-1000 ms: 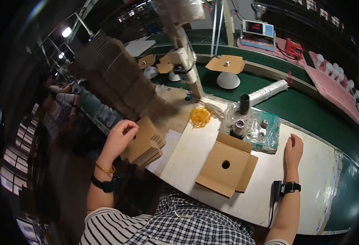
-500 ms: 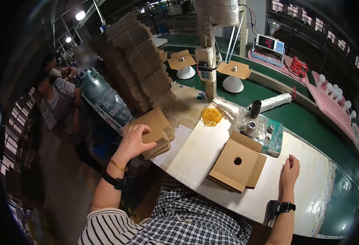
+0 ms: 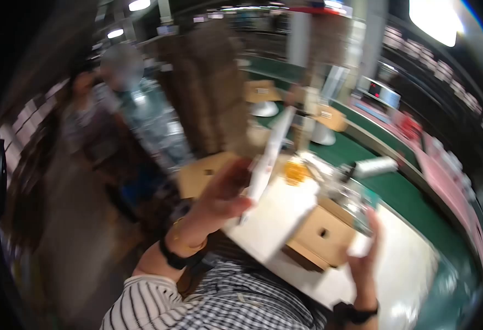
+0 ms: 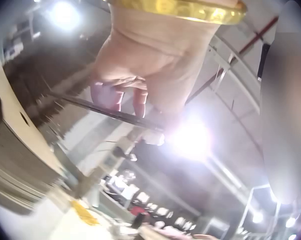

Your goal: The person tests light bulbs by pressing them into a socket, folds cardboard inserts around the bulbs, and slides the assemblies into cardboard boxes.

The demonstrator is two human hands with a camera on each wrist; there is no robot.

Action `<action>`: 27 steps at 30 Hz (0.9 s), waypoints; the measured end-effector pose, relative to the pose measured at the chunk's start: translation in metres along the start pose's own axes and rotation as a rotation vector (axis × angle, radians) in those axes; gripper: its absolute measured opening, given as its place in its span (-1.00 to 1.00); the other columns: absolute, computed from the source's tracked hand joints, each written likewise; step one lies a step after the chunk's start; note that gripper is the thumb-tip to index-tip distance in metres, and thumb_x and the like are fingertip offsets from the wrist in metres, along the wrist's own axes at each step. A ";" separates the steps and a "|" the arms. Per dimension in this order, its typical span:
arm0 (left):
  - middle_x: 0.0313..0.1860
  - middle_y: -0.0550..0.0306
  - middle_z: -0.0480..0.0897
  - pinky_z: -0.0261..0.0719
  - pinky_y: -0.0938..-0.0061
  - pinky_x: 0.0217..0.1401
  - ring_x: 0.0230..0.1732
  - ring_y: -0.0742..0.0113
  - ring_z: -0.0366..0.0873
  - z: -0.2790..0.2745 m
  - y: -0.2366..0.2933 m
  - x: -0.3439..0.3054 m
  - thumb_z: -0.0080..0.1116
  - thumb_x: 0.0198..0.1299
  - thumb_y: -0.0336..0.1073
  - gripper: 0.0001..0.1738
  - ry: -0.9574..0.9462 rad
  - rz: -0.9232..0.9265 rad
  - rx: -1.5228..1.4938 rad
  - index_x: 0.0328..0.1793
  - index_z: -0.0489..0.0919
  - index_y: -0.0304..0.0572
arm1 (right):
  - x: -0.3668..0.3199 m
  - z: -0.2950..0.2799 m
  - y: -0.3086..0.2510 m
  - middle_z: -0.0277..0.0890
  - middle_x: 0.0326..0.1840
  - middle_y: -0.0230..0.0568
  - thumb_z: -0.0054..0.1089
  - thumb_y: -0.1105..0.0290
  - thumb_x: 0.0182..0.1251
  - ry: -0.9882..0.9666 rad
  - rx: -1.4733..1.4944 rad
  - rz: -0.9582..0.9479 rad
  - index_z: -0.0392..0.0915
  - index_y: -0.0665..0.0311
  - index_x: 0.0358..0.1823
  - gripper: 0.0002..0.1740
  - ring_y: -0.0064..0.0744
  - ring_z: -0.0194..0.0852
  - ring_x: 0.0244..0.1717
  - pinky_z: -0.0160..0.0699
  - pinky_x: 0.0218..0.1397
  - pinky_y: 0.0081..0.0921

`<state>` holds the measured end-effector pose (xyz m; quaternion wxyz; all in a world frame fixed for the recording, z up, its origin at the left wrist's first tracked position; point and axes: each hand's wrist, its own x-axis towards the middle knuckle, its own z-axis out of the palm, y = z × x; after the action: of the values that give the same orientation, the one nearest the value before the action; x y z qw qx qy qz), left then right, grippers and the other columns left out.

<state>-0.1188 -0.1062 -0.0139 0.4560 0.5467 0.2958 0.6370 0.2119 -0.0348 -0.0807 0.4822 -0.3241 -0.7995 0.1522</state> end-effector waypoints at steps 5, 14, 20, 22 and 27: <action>0.36 -0.02 0.44 0.43 0.24 0.41 0.37 0.19 0.43 0.083 -0.023 -0.008 0.06 0.31 0.34 -0.03 -0.101 -0.155 -0.371 0.52 0.18 -0.37 | 0.012 0.026 -0.061 0.20 0.52 0.01 0.52 0.30 -0.07 -0.097 -0.165 -0.384 0.47 0.12 0.34 -0.18 0.14 0.18 0.50 0.29 0.45 0.01; 0.23 -0.04 0.48 0.35 0.24 0.37 0.27 0.17 0.43 0.163 -0.082 -0.011 -0.09 0.50 0.03 -0.47 -0.225 -0.177 -0.259 0.28 0.38 -0.32 | -0.116 -0.091 -0.073 0.56 0.17 -0.05 0.04 0.71 0.37 0.296 0.070 0.147 0.43 0.35 0.25 -0.58 -0.17 0.54 0.22 0.48 0.29 -0.28; 0.33 0.00 0.38 0.12 0.28 0.52 0.41 0.19 0.29 0.234 -0.157 -0.023 -0.21 0.49 0.22 -0.27 -0.380 -0.208 0.017 0.45 0.26 -0.28 | -0.208 -0.126 -0.058 0.50 0.05 -0.27 0.01 0.39 0.51 0.449 0.364 0.557 0.42 0.37 0.24 -0.65 -0.53 0.38 0.11 0.38 0.25 -0.48; 0.31 -0.01 0.39 0.09 0.31 0.53 0.40 0.20 0.29 0.239 -0.181 -0.024 -0.25 0.50 0.20 -0.28 -0.355 -0.225 0.062 0.46 0.26 -0.28 | -0.225 -0.127 -0.045 0.49 0.07 -0.26 -0.01 0.47 0.46 0.497 0.460 0.566 0.43 0.36 0.24 -0.64 -0.51 0.36 0.13 0.32 0.28 -0.49; 0.19 0.00 0.46 0.25 0.33 0.40 0.26 0.23 0.41 0.217 -0.251 -0.006 -0.26 0.54 0.10 -0.40 -0.517 -0.337 -0.114 0.33 0.41 -0.30 | -0.233 -0.119 -0.015 0.50 0.05 -0.28 -0.03 0.56 0.30 0.465 0.365 0.510 0.47 0.33 0.16 -0.62 -0.50 0.36 0.10 0.32 0.26 -0.51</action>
<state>0.1558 -0.0353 -0.1868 0.6452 0.6072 0.2206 0.4079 0.3854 -0.2089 -0.1714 0.6468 -0.4474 -0.5225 0.3294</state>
